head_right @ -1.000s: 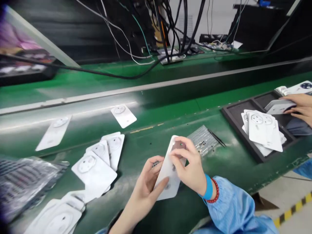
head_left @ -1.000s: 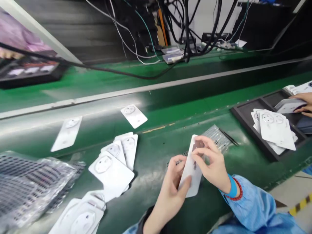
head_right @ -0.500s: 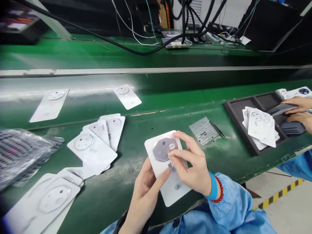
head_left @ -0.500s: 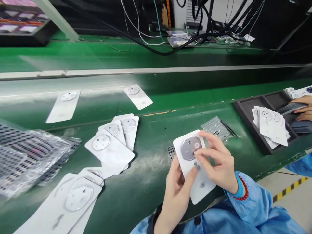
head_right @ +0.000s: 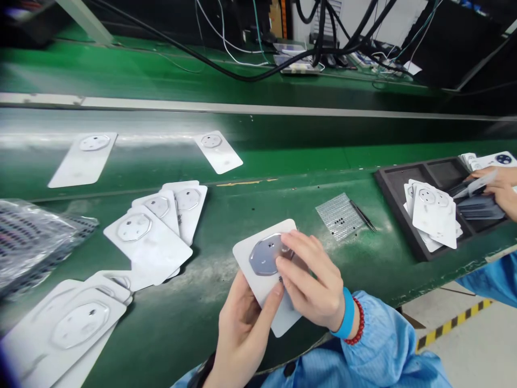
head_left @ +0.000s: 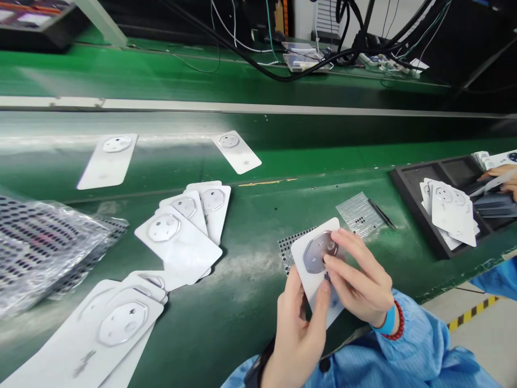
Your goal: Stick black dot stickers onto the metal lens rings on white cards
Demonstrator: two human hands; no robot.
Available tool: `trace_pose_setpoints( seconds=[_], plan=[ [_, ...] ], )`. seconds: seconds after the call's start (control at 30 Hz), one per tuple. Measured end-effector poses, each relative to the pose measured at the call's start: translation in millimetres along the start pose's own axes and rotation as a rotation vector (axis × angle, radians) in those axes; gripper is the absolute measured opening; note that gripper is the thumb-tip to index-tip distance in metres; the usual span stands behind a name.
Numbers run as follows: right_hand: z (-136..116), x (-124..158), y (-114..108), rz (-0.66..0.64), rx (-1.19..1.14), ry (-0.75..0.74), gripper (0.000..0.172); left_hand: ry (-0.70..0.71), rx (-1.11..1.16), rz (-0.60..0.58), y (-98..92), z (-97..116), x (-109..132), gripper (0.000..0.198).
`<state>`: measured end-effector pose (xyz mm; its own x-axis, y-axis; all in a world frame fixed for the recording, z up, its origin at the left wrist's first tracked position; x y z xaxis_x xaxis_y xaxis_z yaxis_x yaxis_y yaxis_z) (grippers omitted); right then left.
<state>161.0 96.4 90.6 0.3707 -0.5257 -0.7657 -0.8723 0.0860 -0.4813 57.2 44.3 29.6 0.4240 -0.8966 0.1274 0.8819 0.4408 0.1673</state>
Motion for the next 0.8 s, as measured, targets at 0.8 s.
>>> trace_pose_setpoints(
  seconds=[0.8],
  plan=[
    [-10.8,17.3,5.8,-0.162,-0.049,-0.008,0.056,0.17,-0.15,0.23,-22.3,26.2,-6.8,0.012]
  ],
)
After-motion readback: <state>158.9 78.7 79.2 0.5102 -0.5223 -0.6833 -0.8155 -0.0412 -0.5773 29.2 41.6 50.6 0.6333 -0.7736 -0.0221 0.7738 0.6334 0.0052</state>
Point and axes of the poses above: each hand's wrist, its own x-axis away from the middle knuckle, its own y-axis out of the palm, z = x × y, the point moved 7 cm from there along -x, towards the middle knuckle, and after that the axes turned 4 degrees about z, right-handed, at the moved point
